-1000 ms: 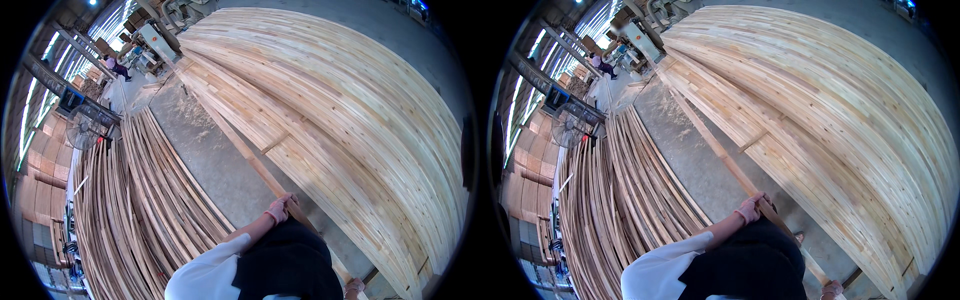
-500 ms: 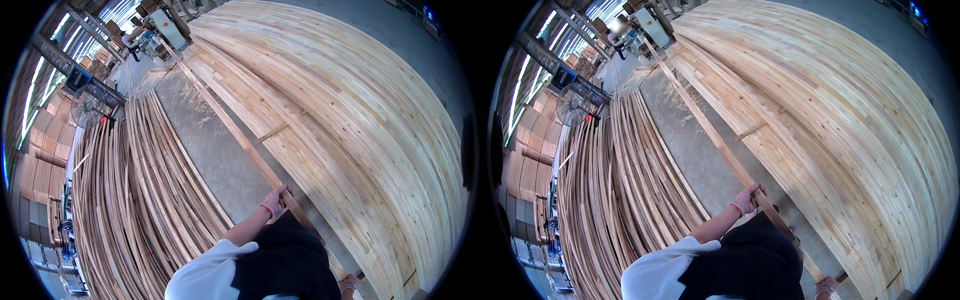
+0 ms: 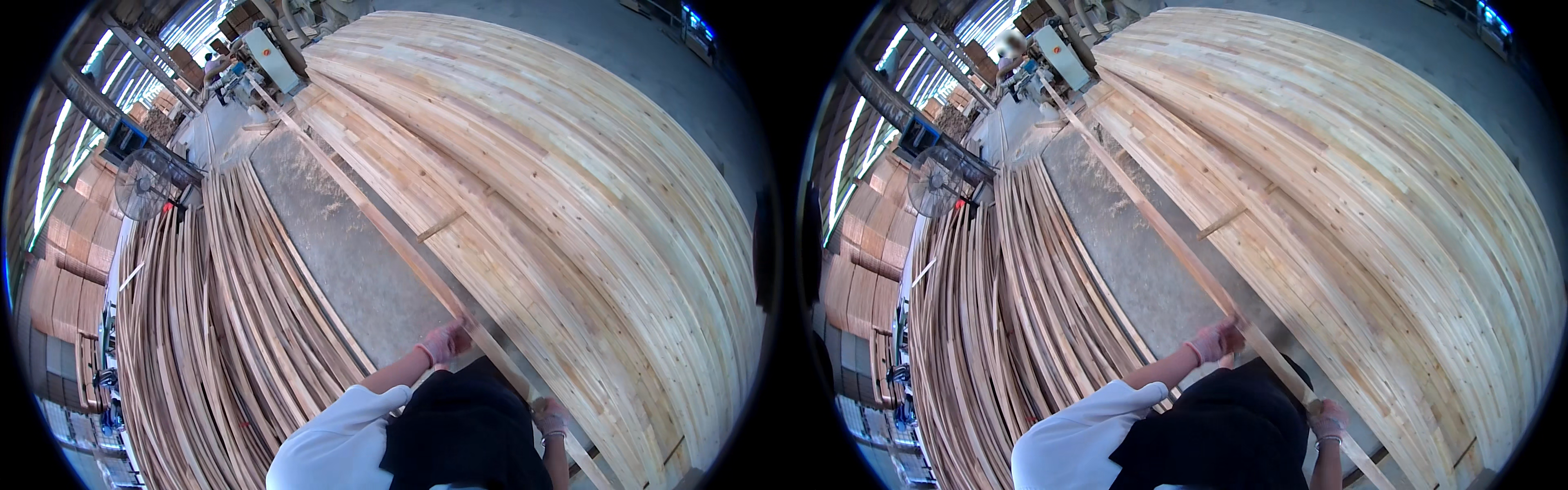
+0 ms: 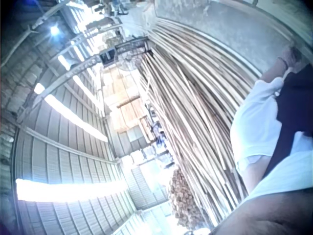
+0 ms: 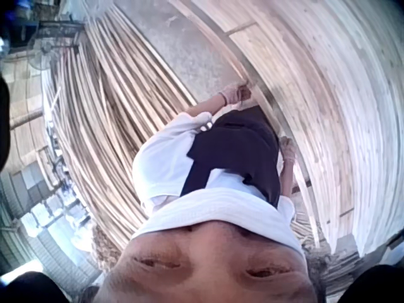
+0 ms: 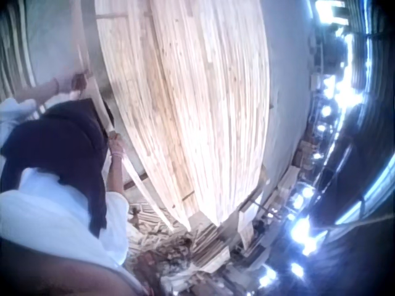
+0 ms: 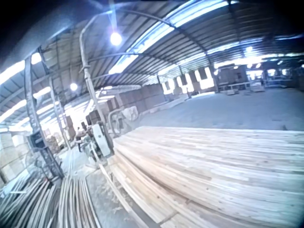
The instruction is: The person organizes wood planks by hand, picking them up individually and placing them on top of a large stack.
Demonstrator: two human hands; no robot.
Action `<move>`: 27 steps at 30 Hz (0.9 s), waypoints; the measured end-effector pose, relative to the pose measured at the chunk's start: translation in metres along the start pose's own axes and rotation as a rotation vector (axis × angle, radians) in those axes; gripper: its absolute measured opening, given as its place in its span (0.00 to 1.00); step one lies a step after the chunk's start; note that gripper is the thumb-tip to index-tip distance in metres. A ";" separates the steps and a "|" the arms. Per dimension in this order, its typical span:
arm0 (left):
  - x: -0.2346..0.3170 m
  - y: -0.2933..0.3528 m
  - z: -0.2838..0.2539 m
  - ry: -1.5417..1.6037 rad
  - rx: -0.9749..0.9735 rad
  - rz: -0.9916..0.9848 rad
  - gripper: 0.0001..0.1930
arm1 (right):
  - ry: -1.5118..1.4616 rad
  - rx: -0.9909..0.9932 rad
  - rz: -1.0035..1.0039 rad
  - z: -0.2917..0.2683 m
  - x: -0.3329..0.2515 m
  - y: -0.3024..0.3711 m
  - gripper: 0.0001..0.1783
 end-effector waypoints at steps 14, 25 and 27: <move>0.009 0.029 0.014 -0.362 -0.146 0.007 0.16 | -0.388 0.044 -0.182 -0.068 -0.017 0.024 0.22; 0.299 0.097 -0.022 -0.196 0.228 0.600 0.18 | 0.064 0.551 0.139 -0.182 0.091 0.179 0.26; 0.340 0.093 -0.037 -0.087 0.260 0.677 0.19 | -0.161 0.603 0.066 -0.180 0.033 0.161 0.25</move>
Point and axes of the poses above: each hand's wrist, its own y-axis away from the middle knuckle, its own z-axis out of the palm, x = y × z, the point moved 4 cm from there along -y, towards the middle knuckle, and after that the axes turned 15 degrees about -y, right-handed, at the moved point
